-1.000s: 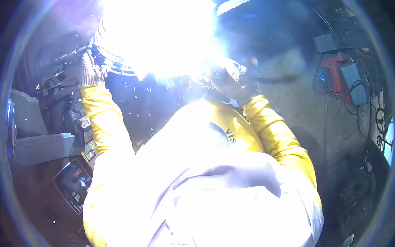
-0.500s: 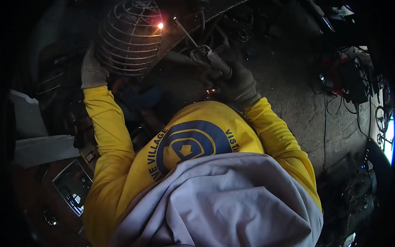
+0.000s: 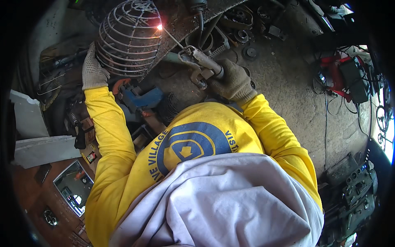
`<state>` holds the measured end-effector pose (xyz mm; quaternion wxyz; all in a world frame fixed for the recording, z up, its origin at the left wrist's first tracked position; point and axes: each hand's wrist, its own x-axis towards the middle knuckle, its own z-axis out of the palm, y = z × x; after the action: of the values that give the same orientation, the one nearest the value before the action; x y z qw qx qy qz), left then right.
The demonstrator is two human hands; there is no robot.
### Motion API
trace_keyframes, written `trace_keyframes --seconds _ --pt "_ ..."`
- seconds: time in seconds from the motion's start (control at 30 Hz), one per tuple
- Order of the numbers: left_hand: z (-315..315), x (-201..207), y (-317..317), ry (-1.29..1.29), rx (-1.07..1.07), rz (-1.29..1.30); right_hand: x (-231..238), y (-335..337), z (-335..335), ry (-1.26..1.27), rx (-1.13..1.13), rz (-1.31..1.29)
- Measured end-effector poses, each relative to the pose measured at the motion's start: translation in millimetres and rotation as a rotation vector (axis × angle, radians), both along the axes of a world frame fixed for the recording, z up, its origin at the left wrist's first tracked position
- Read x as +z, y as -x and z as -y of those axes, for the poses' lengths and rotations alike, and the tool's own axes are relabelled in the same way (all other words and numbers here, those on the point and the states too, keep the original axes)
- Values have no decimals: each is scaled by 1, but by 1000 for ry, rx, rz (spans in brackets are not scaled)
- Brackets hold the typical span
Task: The person welds metal rods onto a curved cage structure using a welding torch, then grinds the weld points with an angle grinder and taps the structure with a hammer.
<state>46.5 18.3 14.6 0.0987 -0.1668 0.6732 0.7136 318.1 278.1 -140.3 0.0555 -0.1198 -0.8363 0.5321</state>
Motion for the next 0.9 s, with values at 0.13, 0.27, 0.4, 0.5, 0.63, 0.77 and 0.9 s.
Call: trace_keyframes --seconds 0.13,0.27,0.4,0.5,0.63,0.77,0.9 --pt "-2 -1 0 -4 -14 3 -1 2 -1 -21 5 10" --pt "36 -23 20 81 -74 -102 6 7 5 -199 -18 -132" --pt "36 -25 2 668 -276 -520 22 11 3 -153 10 -245" --pt "36 -23 -4 927 -352 -703 0 11 3 -406 6 -559" --pt "34 -18 -11 1036 -435 -803 4 3 3 49 2 -142" --pt "24 -14 -15 1038 -535 -878 -19 -1 13 464 18 -156" --pt "39 -35 15 125 -376 -420 22 -1 8 1108 -23 -194"
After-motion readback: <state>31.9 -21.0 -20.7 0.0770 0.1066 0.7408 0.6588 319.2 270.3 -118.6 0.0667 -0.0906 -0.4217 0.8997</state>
